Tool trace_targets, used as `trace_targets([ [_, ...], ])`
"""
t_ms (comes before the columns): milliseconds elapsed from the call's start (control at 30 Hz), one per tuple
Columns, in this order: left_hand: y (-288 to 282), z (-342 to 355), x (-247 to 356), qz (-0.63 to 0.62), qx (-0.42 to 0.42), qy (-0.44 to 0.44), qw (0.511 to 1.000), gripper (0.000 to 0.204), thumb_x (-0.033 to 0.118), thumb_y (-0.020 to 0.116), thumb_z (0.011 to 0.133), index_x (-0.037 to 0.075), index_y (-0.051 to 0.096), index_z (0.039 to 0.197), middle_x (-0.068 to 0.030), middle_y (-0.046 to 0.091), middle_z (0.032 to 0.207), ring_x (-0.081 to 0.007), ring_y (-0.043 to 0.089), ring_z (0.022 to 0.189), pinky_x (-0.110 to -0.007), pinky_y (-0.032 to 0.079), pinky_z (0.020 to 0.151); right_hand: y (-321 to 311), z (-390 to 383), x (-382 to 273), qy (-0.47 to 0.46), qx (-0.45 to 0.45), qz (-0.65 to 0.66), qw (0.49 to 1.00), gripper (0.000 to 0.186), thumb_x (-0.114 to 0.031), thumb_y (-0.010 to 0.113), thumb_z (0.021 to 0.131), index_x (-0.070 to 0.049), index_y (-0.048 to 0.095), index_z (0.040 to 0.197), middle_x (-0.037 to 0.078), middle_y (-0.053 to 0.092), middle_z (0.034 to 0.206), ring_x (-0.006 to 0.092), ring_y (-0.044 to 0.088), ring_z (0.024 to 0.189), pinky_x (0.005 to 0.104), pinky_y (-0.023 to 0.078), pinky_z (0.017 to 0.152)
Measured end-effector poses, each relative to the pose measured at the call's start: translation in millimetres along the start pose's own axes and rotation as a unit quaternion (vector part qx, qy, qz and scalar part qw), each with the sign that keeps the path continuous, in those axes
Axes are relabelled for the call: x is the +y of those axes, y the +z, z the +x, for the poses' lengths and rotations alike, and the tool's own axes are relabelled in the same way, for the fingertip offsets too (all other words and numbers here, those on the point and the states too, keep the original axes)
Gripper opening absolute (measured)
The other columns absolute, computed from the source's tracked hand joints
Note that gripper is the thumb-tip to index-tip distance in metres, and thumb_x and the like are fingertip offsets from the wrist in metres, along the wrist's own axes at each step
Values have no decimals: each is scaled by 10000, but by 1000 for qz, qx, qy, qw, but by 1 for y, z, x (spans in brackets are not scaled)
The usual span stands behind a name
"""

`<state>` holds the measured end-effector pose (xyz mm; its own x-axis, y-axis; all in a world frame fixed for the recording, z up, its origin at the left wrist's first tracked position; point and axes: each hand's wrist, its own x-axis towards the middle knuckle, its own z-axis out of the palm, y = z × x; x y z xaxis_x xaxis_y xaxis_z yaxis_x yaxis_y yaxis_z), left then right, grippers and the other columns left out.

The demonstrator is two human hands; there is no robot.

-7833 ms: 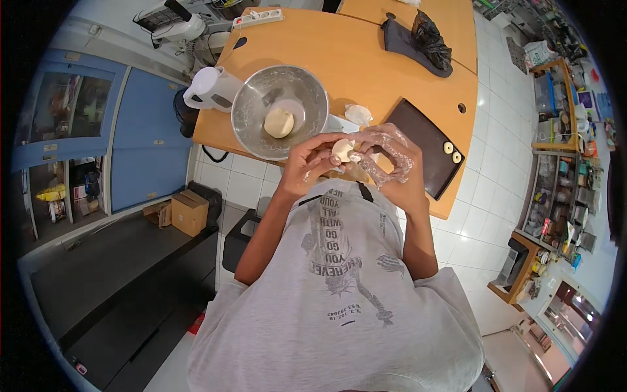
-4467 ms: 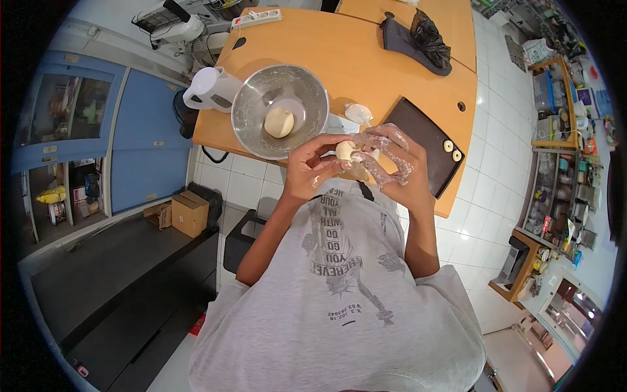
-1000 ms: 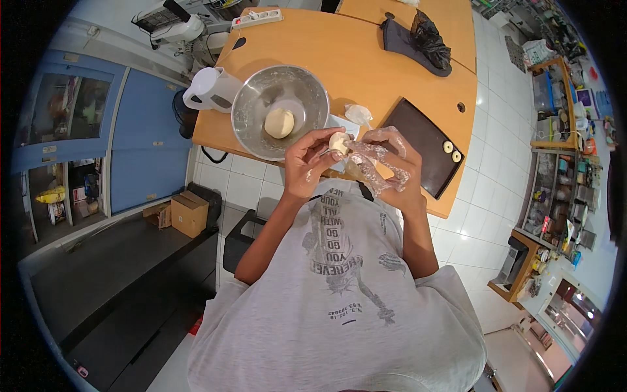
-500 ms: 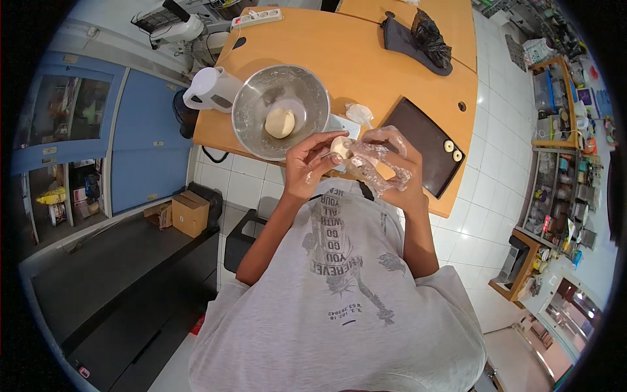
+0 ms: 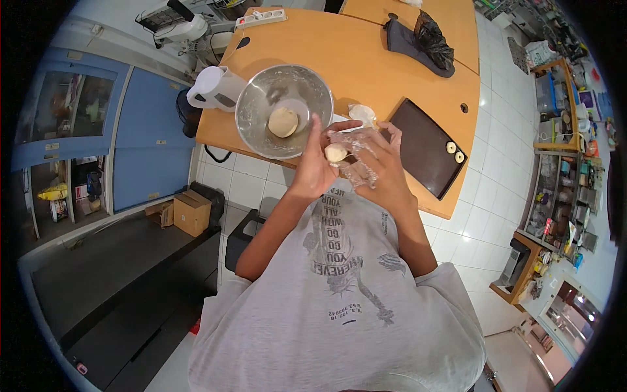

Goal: The person rubs flour onto their hands, shapes dough into a ball by hand, and presses a hole through the center of the dough ball with their fingers.

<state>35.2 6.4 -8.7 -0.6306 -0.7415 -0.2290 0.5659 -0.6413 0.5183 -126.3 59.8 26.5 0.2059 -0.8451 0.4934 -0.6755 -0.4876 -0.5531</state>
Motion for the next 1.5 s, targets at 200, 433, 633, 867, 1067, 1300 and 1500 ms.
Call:
trace_targets([
  [200,19,5,3,-10,32,-46,998,706,552,328,1109,-40,486,1459,-143,638,1312,-230,640,1217,-391,544,1059,-6,8,-4,34,49,100,993,388,-120,757,858,-56,696,1235,102,700,1250,326,621,1251,587,247,1207],
  [433,41,6,-2,-46,81,-36,995,662,493,293,1128,-8,380,1551,-195,462,1569,-325,454,1460,-388,429,1185,17,21,-7,15,148,108,983,394,-12,673,861,24,674,1253,225,627,1388,412,569,1346,525,396,1159],
  [633,43,20,3,-67,46,36,996,663,495,285,1128,-11,370,1548,-176,446,1582,-288,453,1454,-398,398,1200,54,20,-15,31,120,107,987,399,-37,691,801,44,674,1191,253,600,1397,460,551,1330,525,417,1145],
  [867,49,5,-16,50,75,107,990,667,493,262,1129,-11,330,1561,-154,401,1614,-247,420,1470,-405,339,1228,43,35,0,67,136,185,971,384,-53,604,922,23,656,1295,259,545,1475,459,548,1335,486,367,1183],
  [1067,17,18,-15,0,-121,108,987,694,486,216,1129,26,141,1643,-134,212,1710,-239,193,1582,-377,173,1295,56,21,-12,-29,108,227,968,368,-24,606,853,34,673,1211,270,613,1383,473,541,1346,509,401,1162],
  [1300,45,7,-10,-27,-1,73,997,679,456,263,1126,43,135,1650,-140,217,1706,-263,238,1566,-377,178,1291,67,5,-2,27,157,202,966,384,-78,631,841,28,680,1206,259,585,1432,458,525,1374,536,375,1181],
  [1500,40,3,-33,48,-40,83,995,689,459,235,1129,-1,155,1636,-193,145,1715,-312,223,1574,-377,180,1298,46,10,6,79,127,192,970,402,-48,627,877,28,663,1270,253,587,1429,450,538,1362,515,396,1161],
])
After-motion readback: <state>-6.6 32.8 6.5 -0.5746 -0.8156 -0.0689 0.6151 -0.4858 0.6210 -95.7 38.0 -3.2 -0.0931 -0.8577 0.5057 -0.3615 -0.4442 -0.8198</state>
